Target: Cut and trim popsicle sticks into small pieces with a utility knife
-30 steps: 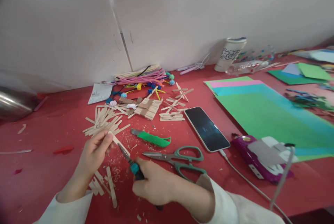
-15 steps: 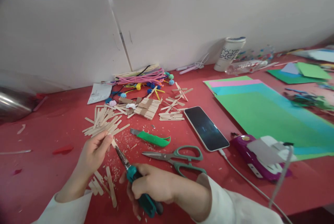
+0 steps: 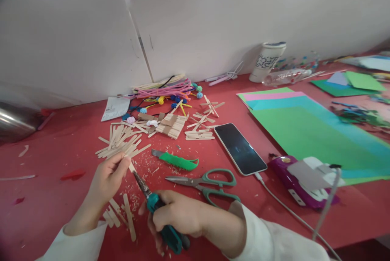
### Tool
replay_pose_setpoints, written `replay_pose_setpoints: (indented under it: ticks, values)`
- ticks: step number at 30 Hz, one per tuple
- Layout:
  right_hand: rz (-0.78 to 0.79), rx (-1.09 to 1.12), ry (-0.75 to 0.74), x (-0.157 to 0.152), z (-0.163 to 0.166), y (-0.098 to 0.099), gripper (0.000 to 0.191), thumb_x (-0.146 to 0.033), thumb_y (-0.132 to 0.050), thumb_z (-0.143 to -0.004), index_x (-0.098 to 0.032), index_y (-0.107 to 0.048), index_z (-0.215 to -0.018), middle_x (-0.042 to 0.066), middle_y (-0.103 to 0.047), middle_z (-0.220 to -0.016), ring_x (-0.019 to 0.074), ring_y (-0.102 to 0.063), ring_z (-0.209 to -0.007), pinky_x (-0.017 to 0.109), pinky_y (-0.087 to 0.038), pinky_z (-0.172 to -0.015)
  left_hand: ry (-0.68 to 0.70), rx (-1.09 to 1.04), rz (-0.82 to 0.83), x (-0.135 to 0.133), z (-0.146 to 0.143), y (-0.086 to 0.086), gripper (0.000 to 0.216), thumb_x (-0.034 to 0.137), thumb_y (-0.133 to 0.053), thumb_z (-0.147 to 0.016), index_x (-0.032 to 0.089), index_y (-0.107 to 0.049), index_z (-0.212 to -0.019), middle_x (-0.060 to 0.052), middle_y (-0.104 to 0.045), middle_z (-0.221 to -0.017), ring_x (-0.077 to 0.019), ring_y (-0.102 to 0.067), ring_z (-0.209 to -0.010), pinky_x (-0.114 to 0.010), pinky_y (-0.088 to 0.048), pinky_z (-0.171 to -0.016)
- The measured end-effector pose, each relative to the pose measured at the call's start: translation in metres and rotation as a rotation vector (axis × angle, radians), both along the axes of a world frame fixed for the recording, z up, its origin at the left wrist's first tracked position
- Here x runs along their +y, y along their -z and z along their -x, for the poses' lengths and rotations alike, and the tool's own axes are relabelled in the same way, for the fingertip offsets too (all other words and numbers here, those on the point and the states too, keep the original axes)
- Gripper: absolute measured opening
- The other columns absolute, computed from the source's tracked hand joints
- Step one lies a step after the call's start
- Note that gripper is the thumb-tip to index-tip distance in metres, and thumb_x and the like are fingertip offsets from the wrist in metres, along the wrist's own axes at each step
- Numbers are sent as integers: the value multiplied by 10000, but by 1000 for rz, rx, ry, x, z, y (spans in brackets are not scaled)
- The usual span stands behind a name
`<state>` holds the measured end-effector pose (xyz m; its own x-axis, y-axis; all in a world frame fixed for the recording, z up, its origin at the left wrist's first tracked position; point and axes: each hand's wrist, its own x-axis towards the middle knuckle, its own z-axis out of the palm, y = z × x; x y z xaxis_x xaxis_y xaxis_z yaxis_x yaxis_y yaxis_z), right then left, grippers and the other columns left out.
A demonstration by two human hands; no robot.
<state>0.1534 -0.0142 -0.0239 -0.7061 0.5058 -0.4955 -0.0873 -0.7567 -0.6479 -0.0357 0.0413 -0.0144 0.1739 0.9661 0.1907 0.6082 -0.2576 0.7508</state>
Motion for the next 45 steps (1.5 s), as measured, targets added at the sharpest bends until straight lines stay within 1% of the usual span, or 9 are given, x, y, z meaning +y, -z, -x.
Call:
replay_pose_setpoints:
  ticks: [5,15,23,28,32,36,39,42,45]
  values:
    - [-22,-17,-11,1,0,-1,381,-162,-472,-399,-163,-542,-774,-37,-553,-513,69,-452,-340,163,-386,-378,27,-4,31,1,-1,-4,347,374,-392,-861,231,-293,-560,67,-276,-509,-110,-321,-471,-235,-292,-465]
    - [-6,19,9,-1,2,0,396,-160,-473,-401,-161,-540,-792,-39,-546,-520,72,-451,-350,171,-387,-383,-1,-33,25,0,-5,-4,344,359,-387,-852,234,-294,-546,68,-292,-493,-108,-329,-460,-237,-292,-462]
    - [-100,-84,-25,-3,1,-3,390,-175,-458,-415,-176,-530,-799,-49,-506,-501,69,-409,-342,148,-287,-331,16,-28,31,-1,-4,-8,352,374,-397,-847,230,-298,-541,64,-301,-487,-114,-329,-465,-243,-295,-472]
    - [-160,-200,-41,-6,1,-8,370,-210,-444,-436,-180,-517,-798,-52,-486,-501,83,-415,-378,170,-332,-340,44,-36,63,0,-4,-7,347,382,-409,-839,228,-296,-549,61,-305,-491,-116,-322,-465,-243,-296,-468]
    - [-182,-225,-54,-7,0,-8,382,-214,-444,-450,-177,-511,-825,-58,-472,-512,92,-439,-397,179,-349,-344,84,-48,94,1,-2,-7,349,391,-393,-853,227,-299,-560,60,-298,-511,-115,-318,-476,-240,-299,-472]
    - [-172,-245,-59,-8,0,-9,380,-210,-447,-453,-179,-509,-827,-63,-475,-528,87,-440,-401,175,-342,-345,136,-55,124,3,0,-4,360,406,-381,-866,226,-291,-567,62,-279,-535,-115,-299,-491,-238,-293,-478]
    - [-161,-238,-56,-10,3,-8,363,-207,-442,-453,-186,-504,-810,-70,-464,-485,80,-423,-375,166,-309,-347,163,-54,144,5,2,-2,363,422,-382,-869,223,-307,-575,59,-287,-550,-118,-306,-506,-238,-301,-488]
    - [-121,-184,-9,-11,7,-5,367,-203,-437,-437,-193,-492,-800,-70,-465,-460,81,-419,-354,159,-270,-348,155,-50,148,6,2,0,363,428,-382,-873,223,-305,-583,58,-280,-557,-121,-307,-516,-238,-302,-494]
    - [-65,-124,32,-11,10,0,399,-191,-445,-413,-188,-495,-808,-66,-490,-479,75,-414,-339,159,-268,-352,130,-45,133,6,1,0,365,422,-392,-869,224,-294,-578,57,-275,-551,-124,-308,-521,-240,-302,-498]
